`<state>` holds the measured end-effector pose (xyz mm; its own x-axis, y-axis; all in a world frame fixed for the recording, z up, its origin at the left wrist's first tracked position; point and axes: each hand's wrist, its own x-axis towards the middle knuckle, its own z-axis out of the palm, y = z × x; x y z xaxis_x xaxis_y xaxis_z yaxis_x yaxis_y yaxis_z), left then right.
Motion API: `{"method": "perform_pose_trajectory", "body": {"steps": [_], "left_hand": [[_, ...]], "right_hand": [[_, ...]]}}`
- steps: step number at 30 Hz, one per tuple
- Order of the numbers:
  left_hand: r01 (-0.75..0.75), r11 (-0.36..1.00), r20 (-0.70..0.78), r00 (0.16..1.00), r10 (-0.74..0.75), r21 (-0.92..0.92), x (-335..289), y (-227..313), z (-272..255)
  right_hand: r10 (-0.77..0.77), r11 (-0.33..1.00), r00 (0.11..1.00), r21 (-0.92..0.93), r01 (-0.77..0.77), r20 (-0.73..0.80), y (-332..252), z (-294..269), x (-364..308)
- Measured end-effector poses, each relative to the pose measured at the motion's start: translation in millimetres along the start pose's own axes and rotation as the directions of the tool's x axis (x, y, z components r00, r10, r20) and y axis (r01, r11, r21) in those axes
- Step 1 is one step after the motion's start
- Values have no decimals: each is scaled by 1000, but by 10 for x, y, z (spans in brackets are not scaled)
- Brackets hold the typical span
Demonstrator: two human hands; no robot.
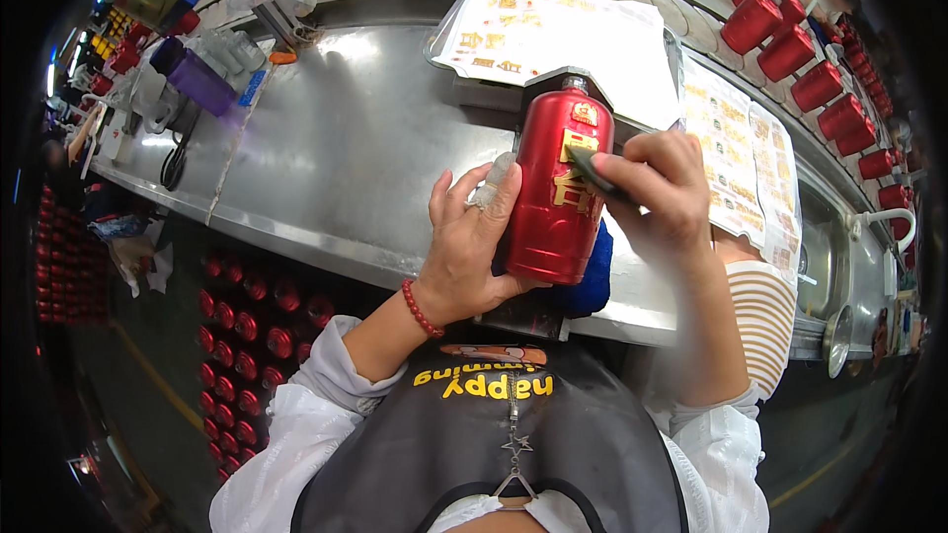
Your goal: The person applies stickers to red metal cans on a production line. They peel stickers from a sheet, place them on the can, and smooth them with a green tool. The person repeats this process for multiple cans, moving each finished can aside and picking up a new one.
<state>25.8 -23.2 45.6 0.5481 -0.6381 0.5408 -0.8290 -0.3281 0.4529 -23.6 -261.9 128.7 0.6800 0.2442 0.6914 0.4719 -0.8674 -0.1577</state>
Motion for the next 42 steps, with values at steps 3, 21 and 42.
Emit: {"method": "perform_pose_trajectory", "body": {"steps": [3, 21, 42], "left_hand": [[9, 1000, 10, 1000, -9, 1, -48, -44, 18], [-237, 963, 106, 962, 250, -125, 326, -408, -100], [-576, 816, 175, 799, 576, -57, 610, -266, -176]], "right_hand": [[-30, 875, 986, 482, -54, 166, -287, 18, -243], [864, 7, 461, 909, -416, 204, -273, 667, -714], [856, 67, 471, 859, -507, 211, -274, 734, -814]]}}
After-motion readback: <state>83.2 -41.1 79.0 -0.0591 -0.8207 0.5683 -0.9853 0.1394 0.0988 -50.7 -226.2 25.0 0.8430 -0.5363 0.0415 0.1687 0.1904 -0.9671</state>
